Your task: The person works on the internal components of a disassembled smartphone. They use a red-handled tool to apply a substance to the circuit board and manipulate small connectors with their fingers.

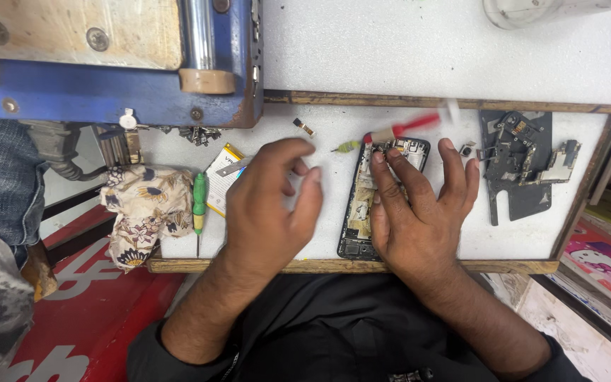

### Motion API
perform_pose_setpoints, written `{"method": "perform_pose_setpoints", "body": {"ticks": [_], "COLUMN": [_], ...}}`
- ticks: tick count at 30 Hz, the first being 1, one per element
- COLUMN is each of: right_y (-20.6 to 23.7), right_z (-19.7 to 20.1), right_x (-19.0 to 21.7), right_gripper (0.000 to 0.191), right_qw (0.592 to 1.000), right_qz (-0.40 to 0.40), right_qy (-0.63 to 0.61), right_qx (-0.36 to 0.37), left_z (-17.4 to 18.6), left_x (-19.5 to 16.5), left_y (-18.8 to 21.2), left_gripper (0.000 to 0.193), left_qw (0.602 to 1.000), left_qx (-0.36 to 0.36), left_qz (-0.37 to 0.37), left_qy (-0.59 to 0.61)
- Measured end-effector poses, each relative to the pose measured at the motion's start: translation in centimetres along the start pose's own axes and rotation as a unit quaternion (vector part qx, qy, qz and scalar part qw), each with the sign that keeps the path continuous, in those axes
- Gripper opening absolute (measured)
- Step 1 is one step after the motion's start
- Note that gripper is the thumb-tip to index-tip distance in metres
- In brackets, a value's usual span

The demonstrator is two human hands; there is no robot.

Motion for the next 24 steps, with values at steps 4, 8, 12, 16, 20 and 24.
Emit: {"method": "perform_pose_setpoints", "body": {"ticks": [4,8,12,16,20,24], "right_y": [0.1,0.2,0.5,0.2,-0.1,-0.6], "right_z": [0.0,0.4,0.5,0.2,0.7,0.7], "right_x": [0.3,0.2,-0.4,-0.9,-0.3,0.4], "right_gripper": [0.049,0.045,0.051,0.045,0.049,0.046], "right_qw": [1.0,1.0,1.0,1.0,1.0,0.999], "right_qz": [0.002,0.003,0.001,0.0,0.006,0.003], "right_qy": [-0.004,-0.02,-0.029,-0.03,-0.027,-0.029], "right_qx": [-0.005,-0.007,-0.006,-0.007,-0.01,-0.017], "left_z": [-2.0,-4.2,-3.4,0.3,1.8,0.8], "left_x": [-1.9,-2.6,-3.3,-3.2,-1.9,0.0], "left_y": [-1.8,-3.0,-3.3,-2.6,-0.7,0.9], "left_gripper": [0.032,0.039,0.038,0.017,0.027,0.064], "left_qw": [0.984,0.969,0.976,0.996,0.993,0.987], "left_qx": [0.053,0.119,0.117,0.071,0.047,0.014], "left_qz": [-0.093,-0.117,-0.104,-0.052,0.017,0.02], "left_qy": [-0.143,-0.183,-0.154,0.021,0.108,0.159]}}
Point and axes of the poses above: each hand's wrist, its own y-axis away from the middle knuckle, its own z-axis out of the back of the hand, x = y × z, the point moved 6 cm from there along -y, towards the middle knuckle, and after that the axes turned 9 degrees about -z, right-handed, at the moved point
